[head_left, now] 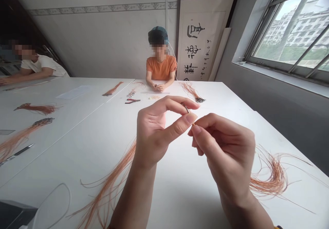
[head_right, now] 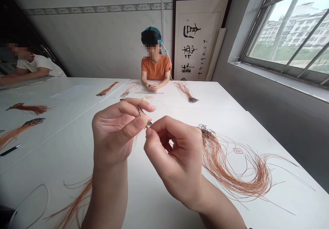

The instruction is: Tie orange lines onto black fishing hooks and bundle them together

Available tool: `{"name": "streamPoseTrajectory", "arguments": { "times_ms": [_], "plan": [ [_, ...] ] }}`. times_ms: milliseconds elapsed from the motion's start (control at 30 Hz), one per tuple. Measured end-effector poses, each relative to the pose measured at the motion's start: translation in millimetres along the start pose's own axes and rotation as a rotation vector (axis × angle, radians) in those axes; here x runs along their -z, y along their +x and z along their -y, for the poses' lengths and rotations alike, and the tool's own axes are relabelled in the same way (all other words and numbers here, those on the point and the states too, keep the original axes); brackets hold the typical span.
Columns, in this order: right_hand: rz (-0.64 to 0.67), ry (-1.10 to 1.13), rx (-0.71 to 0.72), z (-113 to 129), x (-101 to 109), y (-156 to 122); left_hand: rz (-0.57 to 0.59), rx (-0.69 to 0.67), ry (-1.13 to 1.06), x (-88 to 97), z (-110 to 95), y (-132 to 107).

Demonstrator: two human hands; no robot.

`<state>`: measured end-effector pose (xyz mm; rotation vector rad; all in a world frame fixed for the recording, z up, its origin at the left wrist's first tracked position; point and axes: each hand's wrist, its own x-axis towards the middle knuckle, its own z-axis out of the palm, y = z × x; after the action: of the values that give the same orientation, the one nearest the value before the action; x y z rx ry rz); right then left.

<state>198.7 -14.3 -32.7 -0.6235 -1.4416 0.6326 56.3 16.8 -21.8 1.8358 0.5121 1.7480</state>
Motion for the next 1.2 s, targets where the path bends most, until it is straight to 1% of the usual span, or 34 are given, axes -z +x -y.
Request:
{"name": "streamPoseTrajectory", "arguments": {
  "times_ms": [100,300,500,700,933,1133,1200],
  "plan": [
    [0.002,-0.003,0.001,-0.5,0.3,0.7,0.004,0.012,-0.001,1.8,0.8,0.3],
    [0.005,0.004,0.008,-1.0,1.0,0.4,0.020,-0.020,-0.041,2.0,3.0,0.7],
    [0.010,-0.001,-0.019,-2.3,0.3,-0.5,-0.014,-0.036,-0.045,-1.3,1.6,0.6],
    [0.005,0.003,-0.032,-2.9,1.0,0.4,-0.034,0.002,-0.024,-2.1,0.8,0.1],
    [0.013,-0.011,-0.029,-4.0,0.7,2.1,-0.025,0.031,-0.027,-1.6,-0.1,0.3],
    [0.011,-0.027,-0.014,-4.1,-0.8,2.6,-0.044,0.057,-0.018,-2.5,-3.0,0.0],
    [0.018,-0.025,-0.024,-6.7,-1.7,4.3,-0.037,0.084,-0.017,-2.0,-3.7,0.9]
  ]
}}
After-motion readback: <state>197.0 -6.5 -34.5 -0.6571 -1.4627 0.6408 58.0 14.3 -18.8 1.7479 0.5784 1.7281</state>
